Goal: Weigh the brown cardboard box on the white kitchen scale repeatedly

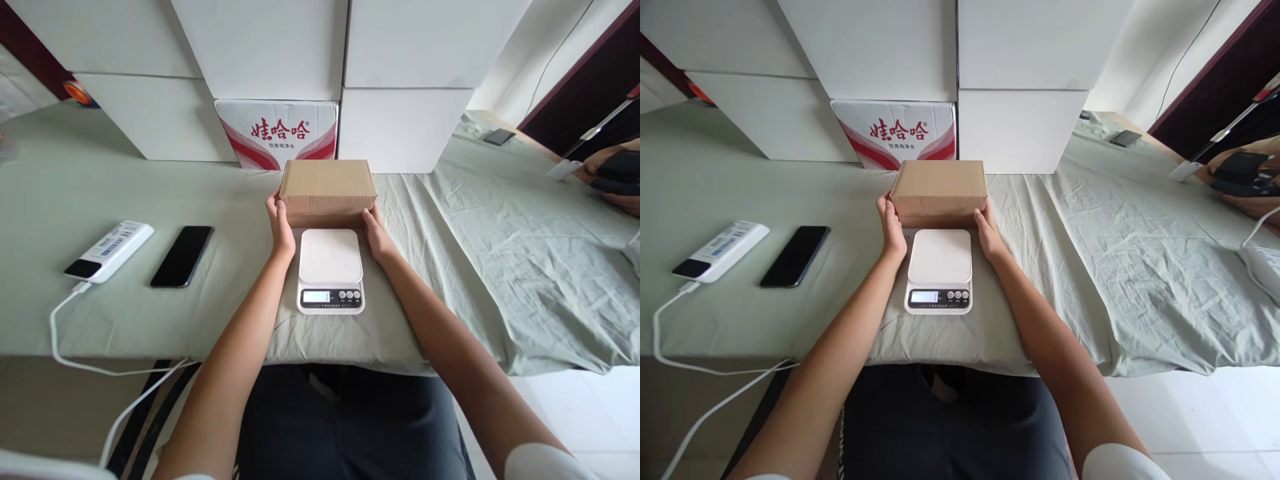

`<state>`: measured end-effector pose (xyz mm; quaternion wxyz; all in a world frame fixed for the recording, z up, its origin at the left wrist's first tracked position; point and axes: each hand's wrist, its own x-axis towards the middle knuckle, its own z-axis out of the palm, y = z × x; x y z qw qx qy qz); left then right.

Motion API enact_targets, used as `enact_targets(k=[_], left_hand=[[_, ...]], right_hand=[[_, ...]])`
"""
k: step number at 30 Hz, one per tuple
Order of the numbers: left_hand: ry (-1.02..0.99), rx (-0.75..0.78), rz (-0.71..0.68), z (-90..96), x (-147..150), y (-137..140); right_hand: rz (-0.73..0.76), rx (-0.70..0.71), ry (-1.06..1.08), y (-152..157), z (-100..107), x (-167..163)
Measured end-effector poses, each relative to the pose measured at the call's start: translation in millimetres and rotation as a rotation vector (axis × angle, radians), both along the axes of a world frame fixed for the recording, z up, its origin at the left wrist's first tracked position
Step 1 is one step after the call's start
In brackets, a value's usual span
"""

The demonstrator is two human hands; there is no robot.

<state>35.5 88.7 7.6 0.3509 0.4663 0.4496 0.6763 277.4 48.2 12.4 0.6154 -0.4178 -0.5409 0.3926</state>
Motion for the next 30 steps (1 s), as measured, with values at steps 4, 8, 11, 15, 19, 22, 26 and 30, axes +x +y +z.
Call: enact_targets(k=[4, 8, 11, 15, 19, 22, 26, 30], left_hand=[[-0.020, 0.003, -0.005, -0.5, 1.5, -0.6], [-0.051, 0.016, -0.019, 0.0, 3.1, -2.1], [-0.032, 0.020, 0.031, -0.2, -1.6, -1.3], [-0.054, 0.036, 0.147, -5.3, -15.6, 6.6], [-0.094, -0.002, 0.227, -11.4, -26.9, 16.6], [-0.082, -0.068, 0.288, -12.7, -32.7, 21.8], [-0.093, -0.134, 0.308, -15.4, -42.4, 27.8], [-0.140, -0.133, 0.274, -20.8, -48.0, 32.1]], right_hand=[[-0.006, -0.005, -0.018, -2.6, 5.5, -1.5], [-0.026, -0.005, -0.034, -2.6, 5.4, -3.0], [-0.046, -0.018, -0.029, -2.6, -0.9, 0.4], [-0.146, -0.032, -0.017, -3.4, -12.5, 9.6], [-0.187, -0.035, 0.032, -1.2, -18.9, 14.7], [-0.181, -0.059, 0.055, 0.8, -20.4, 14.8], [-0.195, -0.041, 0.077, -0.5, -19.4, 13.0], [-0.182, -0.037, 0.172, -1.6, -16.7, 11.6]])
